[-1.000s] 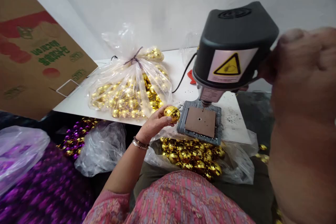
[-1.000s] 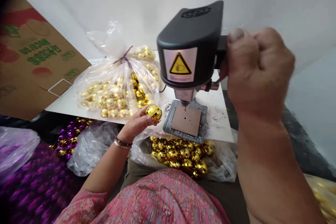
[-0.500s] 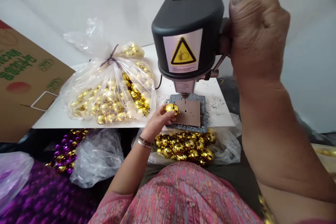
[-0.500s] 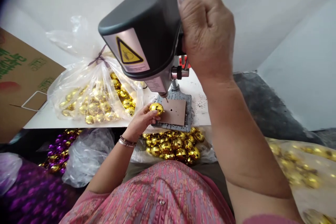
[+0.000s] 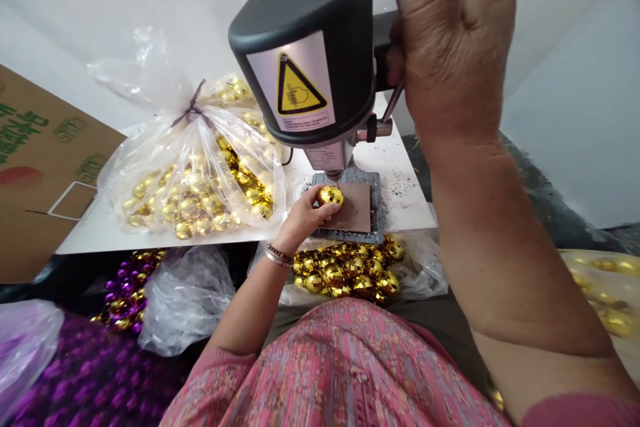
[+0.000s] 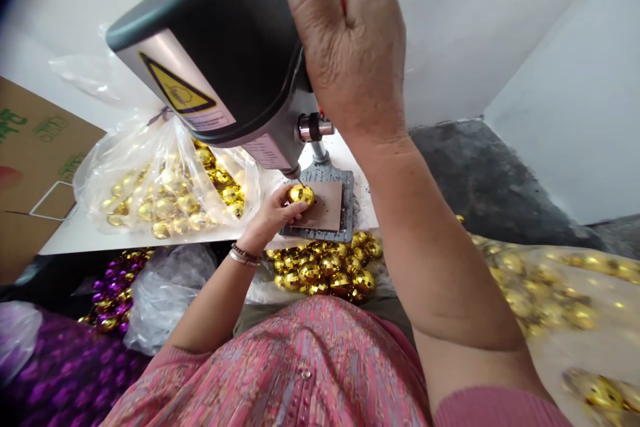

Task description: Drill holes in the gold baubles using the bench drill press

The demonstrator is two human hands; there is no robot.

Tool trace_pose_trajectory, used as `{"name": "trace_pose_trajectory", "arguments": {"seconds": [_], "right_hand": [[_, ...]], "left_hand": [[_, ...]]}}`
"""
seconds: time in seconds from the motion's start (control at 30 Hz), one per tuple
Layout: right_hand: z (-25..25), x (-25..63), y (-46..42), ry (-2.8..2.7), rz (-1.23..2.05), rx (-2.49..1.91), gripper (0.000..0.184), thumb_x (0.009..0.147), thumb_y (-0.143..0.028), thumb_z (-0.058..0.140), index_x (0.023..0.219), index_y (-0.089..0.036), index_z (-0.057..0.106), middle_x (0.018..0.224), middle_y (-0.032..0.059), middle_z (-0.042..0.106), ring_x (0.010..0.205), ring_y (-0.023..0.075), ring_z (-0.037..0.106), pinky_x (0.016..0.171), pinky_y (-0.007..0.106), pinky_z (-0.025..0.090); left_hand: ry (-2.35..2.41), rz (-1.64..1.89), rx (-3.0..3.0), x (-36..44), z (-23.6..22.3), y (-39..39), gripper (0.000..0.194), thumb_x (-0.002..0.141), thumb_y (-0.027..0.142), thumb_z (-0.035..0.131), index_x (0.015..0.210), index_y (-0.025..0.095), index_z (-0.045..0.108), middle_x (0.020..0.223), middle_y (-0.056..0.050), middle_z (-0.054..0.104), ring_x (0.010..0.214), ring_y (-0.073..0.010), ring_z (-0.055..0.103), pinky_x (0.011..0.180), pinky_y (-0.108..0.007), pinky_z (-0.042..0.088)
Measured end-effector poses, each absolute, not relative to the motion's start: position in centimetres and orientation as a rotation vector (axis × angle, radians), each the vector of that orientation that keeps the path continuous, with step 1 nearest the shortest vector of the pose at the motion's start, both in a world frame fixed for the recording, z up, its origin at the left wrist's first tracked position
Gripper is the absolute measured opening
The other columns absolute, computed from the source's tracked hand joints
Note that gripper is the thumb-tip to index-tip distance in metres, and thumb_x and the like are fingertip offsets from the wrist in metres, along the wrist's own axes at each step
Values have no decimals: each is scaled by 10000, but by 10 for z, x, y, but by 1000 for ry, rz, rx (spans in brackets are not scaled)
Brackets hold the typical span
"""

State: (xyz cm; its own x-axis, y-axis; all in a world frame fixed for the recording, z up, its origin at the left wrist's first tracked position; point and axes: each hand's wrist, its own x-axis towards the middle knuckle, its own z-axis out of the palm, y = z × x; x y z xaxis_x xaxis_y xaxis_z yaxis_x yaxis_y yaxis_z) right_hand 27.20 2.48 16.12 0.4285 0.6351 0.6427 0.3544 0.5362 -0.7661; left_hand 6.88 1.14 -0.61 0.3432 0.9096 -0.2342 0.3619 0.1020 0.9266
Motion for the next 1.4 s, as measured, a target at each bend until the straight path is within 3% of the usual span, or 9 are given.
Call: {"name": "trace_pose_trajectory", "arguments": {"seconds": [0.17,0.37,0.6,0.77,0.93,1.13,1.4], "right_hand": [[159,275,25,-1185,198,-1009,352,1023,-335,511,747,-208,332,594,-56,381,671,56,443,666,196,339],[161,272,24,-1172,229,-1022,361,1014,-336,528,743,-201,332,601,-54,371,647,55,415,630,202,323],[154,271,11,-1201,271,-967,404,1006,-384,534,753,-204,275,643,-44,388,636,62,413,609,204,320],[135,266,-28,-1353,57,-1000,328,1015,-449,485,829,-185,428,683,-38,465,621,48,429,623,216,349],[111,266,-56,-1512,-144,-1044,214,972,-329,578,819,-188,527,644,-60,472,537,23,333,545,197,317],[94,267,-62,-1626,-271,-1021,168,901,-236,684,832,-201,534,743,-50,586,627,41,490,590,211,391],[73,266,-56,-1599,-355,-946,113,904,-157,634,907,-197,529,788,-20,590,719,72,532,677,226,446]], "left_hand": [[1300,572,1690,81,1,12,499,734,276,814,1209,178,698,953,-12,706,782,-131,600,700,-232,490],[1280,539,1773,90,1,15,523,685,277,847,1185,181,728,891,6,707,781,-147,582,737,-255,481],[1225,585,1670,88,-8,16,609,669,272,853,1254,173,717,968,-20,761,846,-181,652,813,-286,511],[1213,597,1673,89,-13,17,605,660,270,858,1243,175,725,981,-24,770,840,-188,660,777,-283,509],[1172,614,1693,89,-16,16,530,691,269,833,1203,174,732,960,-20,764,837,-186,660,767,-275,502],[1216,579,1746,88,-8,14,581,696,273,833,1258,177,720,858,17,726,785,-175,645,759,-269,506],[1188,597,1730,88,-14,14,501,714,268,819,1195,179,708,942,-3,739,851,-193,660,785,-282,506]]}}
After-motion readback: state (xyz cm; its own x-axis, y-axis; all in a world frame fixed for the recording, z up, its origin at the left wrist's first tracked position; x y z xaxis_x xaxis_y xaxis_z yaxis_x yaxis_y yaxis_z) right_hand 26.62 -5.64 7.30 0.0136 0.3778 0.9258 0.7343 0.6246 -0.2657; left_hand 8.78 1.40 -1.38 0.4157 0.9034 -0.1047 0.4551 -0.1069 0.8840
